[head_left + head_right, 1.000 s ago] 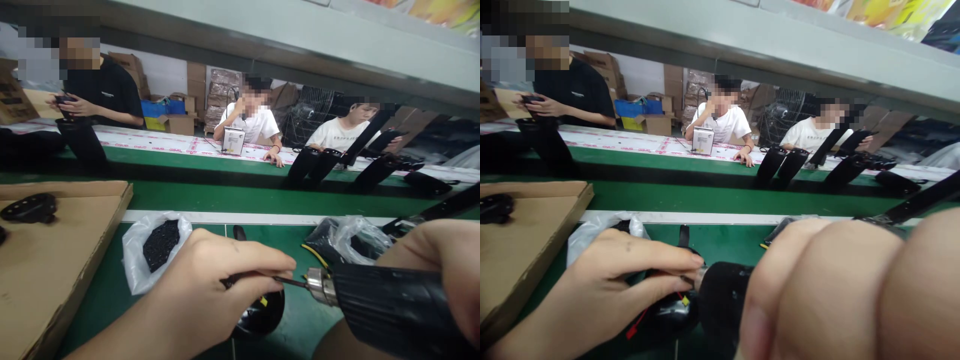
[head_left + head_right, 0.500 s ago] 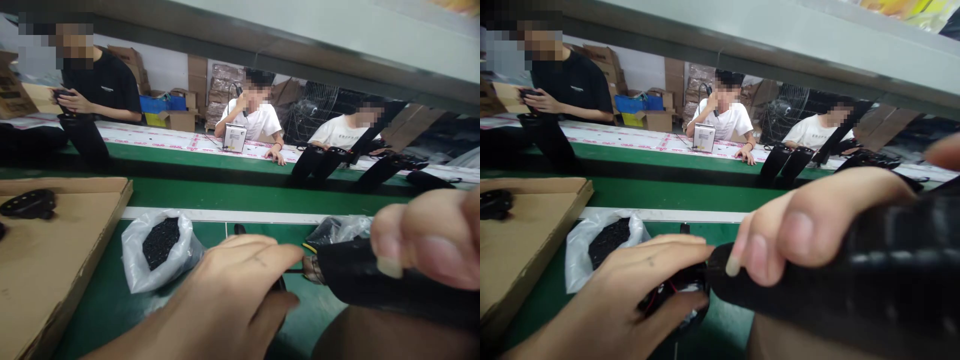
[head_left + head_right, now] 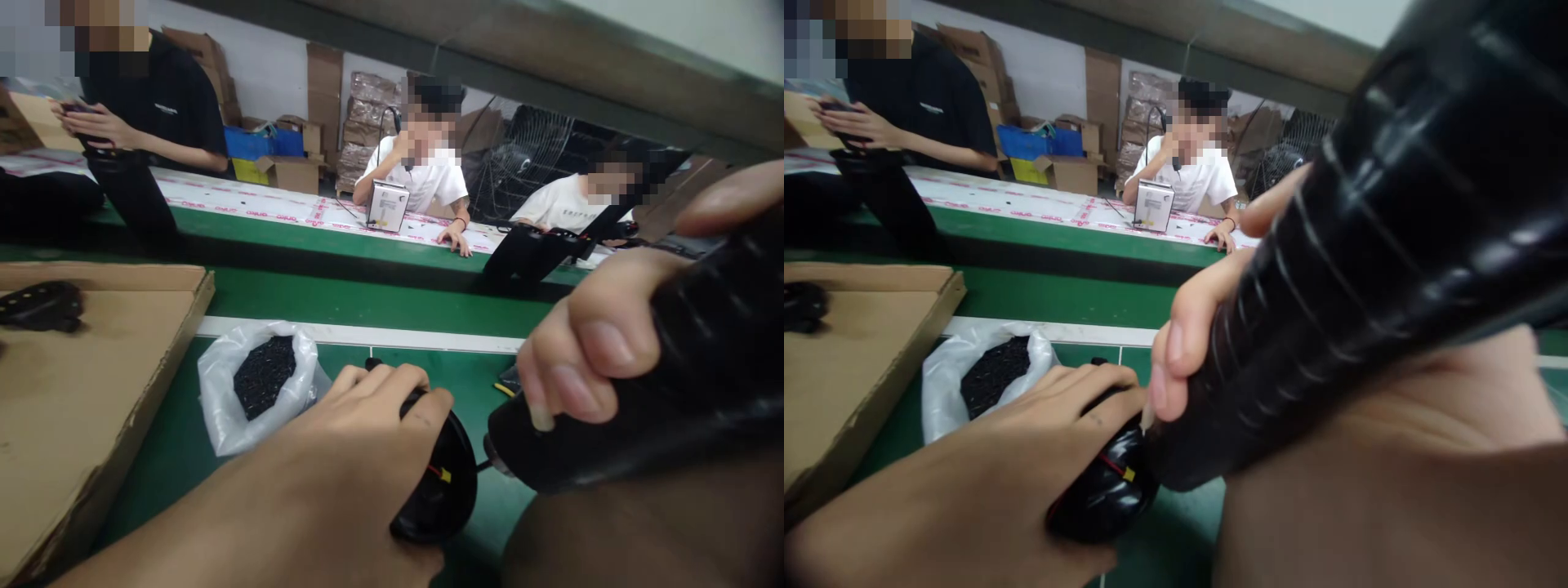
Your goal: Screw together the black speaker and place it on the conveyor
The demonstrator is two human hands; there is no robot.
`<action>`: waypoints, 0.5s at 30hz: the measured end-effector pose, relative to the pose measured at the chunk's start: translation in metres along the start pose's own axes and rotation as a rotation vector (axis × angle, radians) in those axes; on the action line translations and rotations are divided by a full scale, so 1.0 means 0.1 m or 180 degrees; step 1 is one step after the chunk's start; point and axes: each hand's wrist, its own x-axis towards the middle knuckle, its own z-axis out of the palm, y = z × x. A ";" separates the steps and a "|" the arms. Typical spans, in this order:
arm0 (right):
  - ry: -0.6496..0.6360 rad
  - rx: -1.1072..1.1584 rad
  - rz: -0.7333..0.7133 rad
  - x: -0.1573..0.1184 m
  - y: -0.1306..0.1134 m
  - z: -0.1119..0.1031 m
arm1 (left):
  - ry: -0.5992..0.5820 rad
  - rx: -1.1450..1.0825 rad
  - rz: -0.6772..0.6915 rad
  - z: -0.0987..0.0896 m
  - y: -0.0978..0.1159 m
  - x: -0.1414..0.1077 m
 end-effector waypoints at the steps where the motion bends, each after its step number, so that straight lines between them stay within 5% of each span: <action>1: 0.0136 0.0268 0.0024 -0.02 -0.06 0.15 | 0.0011 -0.0015 0.0035 0.00 -0.01 -0.01; 5: 0.0240 0.0309 0.0270 -0.07 -0.23 0.50 | 0.0066 -0.0039 0.0230 -0.01 -0.05 -0.04; 10: -0.0198 0.0356 0.0156 -0.05 -0.11 0.26 | 0.0118 -0.0150 0.0320 -0.03 -0.06 -0.05; 12: -0.0784 0.0437 0.0092 0.02 0.02 0.03 | 0.0125 -0.0177 0.0307 -0.04 -0.06 -0.04; 14: -0.2130 0.0553 0.0113 0.11 0.15 -0.16 | 0.0081 -0.0238 0.0375 -0.05 -0.07 -0.04; 15: -0.2117 0.0490 0.0202 0.15 0.19 -0.22 | 0.0067 -0.0284 0.0401 -0.05 -0.09 -0.04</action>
